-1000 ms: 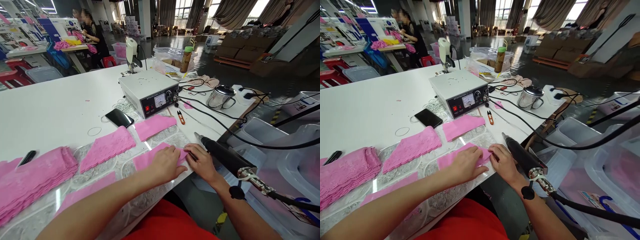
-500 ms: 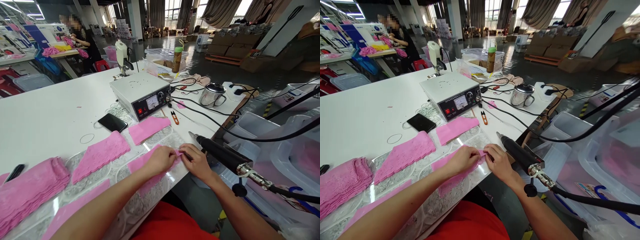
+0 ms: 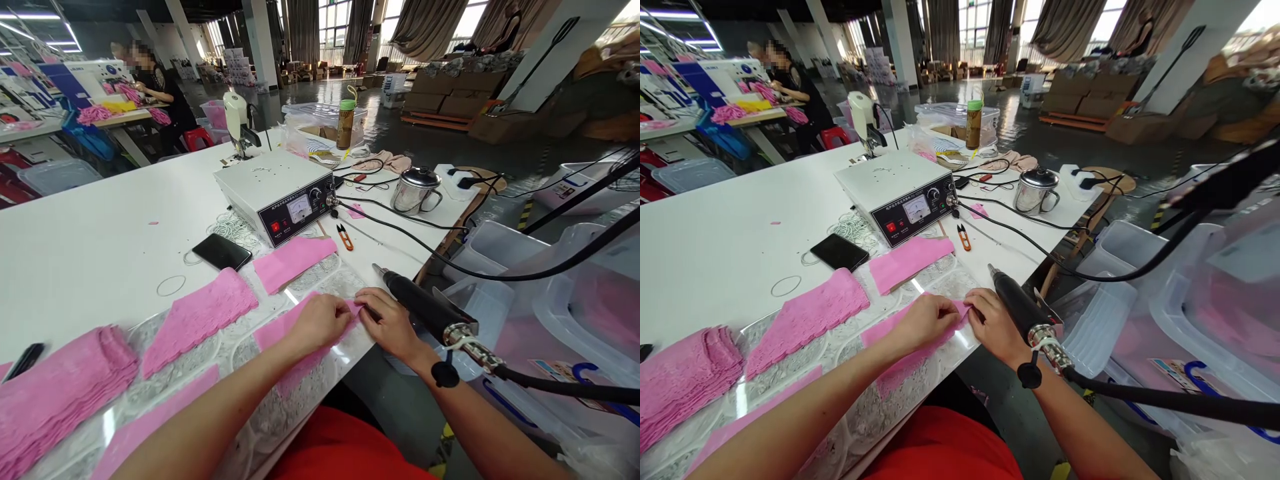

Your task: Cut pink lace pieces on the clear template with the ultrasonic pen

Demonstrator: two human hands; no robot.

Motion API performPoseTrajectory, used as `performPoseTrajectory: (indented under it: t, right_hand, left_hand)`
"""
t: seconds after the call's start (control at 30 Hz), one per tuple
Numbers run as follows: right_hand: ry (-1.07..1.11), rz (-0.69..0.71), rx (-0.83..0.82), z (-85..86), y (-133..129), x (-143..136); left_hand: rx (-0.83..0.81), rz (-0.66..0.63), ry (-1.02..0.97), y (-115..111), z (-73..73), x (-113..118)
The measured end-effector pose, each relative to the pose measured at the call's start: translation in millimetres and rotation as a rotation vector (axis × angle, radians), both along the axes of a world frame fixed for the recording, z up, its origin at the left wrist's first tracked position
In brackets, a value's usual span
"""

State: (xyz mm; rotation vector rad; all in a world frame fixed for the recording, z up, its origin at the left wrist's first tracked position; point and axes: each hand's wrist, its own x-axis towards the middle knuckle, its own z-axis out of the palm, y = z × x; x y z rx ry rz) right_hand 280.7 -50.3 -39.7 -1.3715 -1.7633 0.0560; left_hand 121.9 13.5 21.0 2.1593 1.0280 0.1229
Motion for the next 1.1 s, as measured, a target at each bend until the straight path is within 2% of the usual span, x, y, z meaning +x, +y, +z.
performPoseTrajectory:
  t: [0.5, 0.8, 0.93, 1.1]
  right_hand:
    - [0.010, -0.002, 0.007, -2.8, 1, 0]
    - [-0.020, -0.063, 0.051, -0.9, -9, -5]
    - [-0.085, -0.054, 0.042, 1.3, -13, -7]
    - [-0.095, -0.009, 0.100, 18.3, -18, -18]
  left_hand:
    - [0.062, 0.037, 0.001, -3, -4.7, 3]
    - [-0.030, 0.098, -0.201, -4, -8.1, -1]
    - [-0.087, 0.217, -0.311, 0, 1.3, -17]
    - [-0.242, 0.450, -0.459, 4, 17.9, -60]
